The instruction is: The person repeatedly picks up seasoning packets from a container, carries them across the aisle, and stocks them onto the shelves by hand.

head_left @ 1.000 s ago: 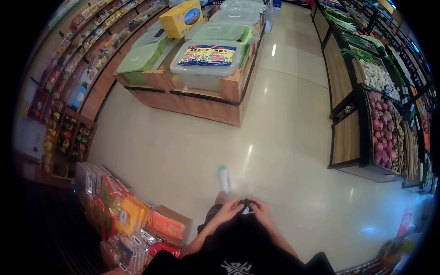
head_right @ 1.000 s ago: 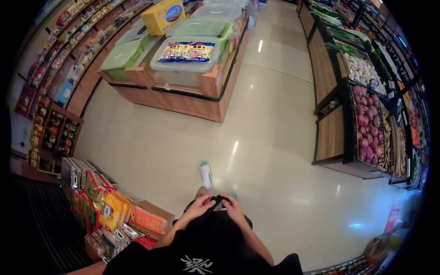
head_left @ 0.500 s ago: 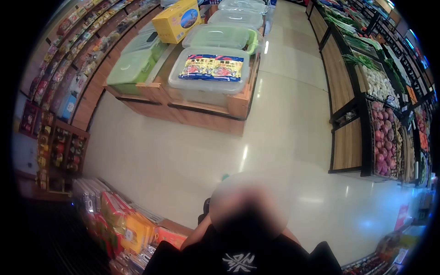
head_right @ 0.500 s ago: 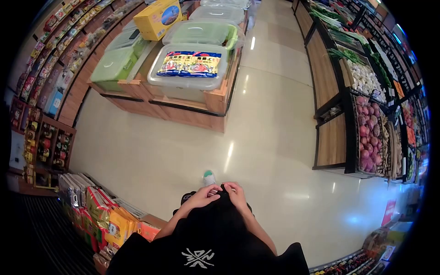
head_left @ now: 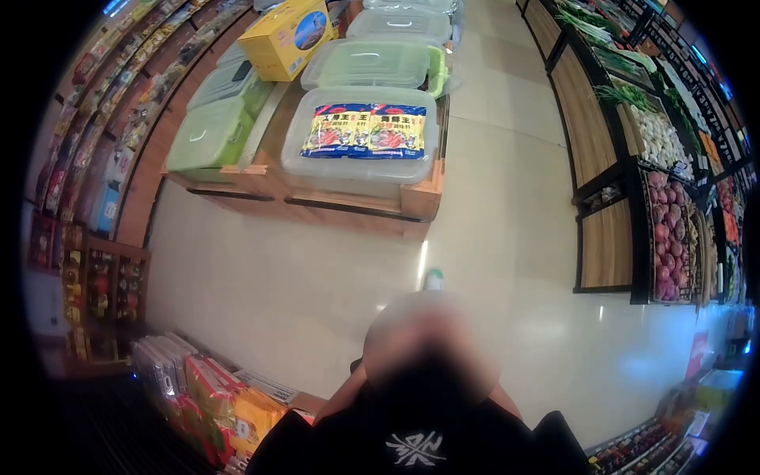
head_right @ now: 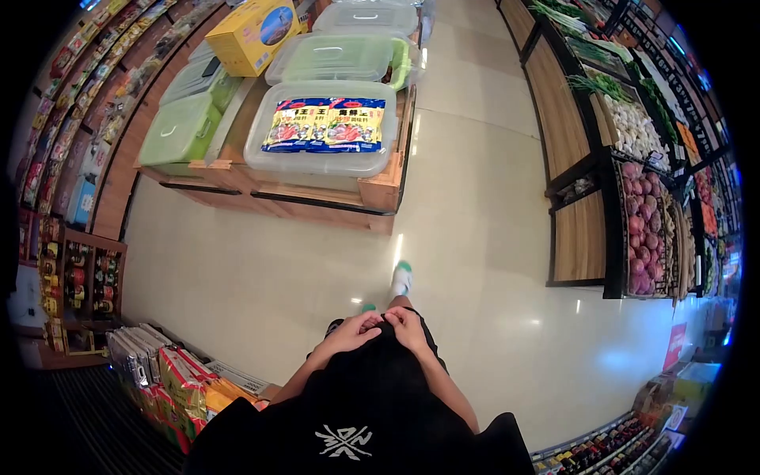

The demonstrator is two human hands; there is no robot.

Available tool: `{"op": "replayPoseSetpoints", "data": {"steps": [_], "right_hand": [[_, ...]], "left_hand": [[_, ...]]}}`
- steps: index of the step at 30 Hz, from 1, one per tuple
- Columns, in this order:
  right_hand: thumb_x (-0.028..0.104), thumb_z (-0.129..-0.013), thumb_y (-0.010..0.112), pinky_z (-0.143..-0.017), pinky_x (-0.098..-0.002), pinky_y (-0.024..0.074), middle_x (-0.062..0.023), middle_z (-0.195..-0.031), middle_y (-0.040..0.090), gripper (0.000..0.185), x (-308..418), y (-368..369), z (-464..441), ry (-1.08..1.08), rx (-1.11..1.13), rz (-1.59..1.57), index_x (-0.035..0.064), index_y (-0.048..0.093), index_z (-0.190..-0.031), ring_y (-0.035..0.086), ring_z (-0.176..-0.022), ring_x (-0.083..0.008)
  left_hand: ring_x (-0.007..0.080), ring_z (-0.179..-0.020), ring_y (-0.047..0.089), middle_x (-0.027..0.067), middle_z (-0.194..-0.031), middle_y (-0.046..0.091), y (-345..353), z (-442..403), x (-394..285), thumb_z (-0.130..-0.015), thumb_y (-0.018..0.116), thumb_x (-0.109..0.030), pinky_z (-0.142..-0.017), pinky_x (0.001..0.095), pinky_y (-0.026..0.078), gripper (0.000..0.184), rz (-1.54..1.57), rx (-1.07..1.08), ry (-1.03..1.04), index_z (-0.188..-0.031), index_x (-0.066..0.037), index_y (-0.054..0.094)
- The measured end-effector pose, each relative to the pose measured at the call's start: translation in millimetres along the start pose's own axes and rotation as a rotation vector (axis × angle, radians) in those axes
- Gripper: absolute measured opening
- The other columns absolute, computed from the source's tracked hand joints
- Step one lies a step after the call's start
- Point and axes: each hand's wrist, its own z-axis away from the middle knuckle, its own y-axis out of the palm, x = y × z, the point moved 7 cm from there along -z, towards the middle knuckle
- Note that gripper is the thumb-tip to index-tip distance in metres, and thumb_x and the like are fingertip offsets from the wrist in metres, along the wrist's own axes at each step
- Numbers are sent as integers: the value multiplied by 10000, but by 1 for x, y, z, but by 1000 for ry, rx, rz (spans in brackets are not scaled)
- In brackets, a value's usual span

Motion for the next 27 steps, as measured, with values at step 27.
{"op": "replayPoseSetpoints", "data": {"steps": [27], "right_hand": [[172,-883,616,-726,-270,492,-135,-1156,548,476,164,-65,-345,-196,-26,-160,-3,453,-1295,584,-845,-158]], "left_hand": [[144,-841,567,89,-1028,489,-302,-257,-84,-879,657,-267,-561,249,483,589,158,-940,-15,-1322,-60,328]]}}
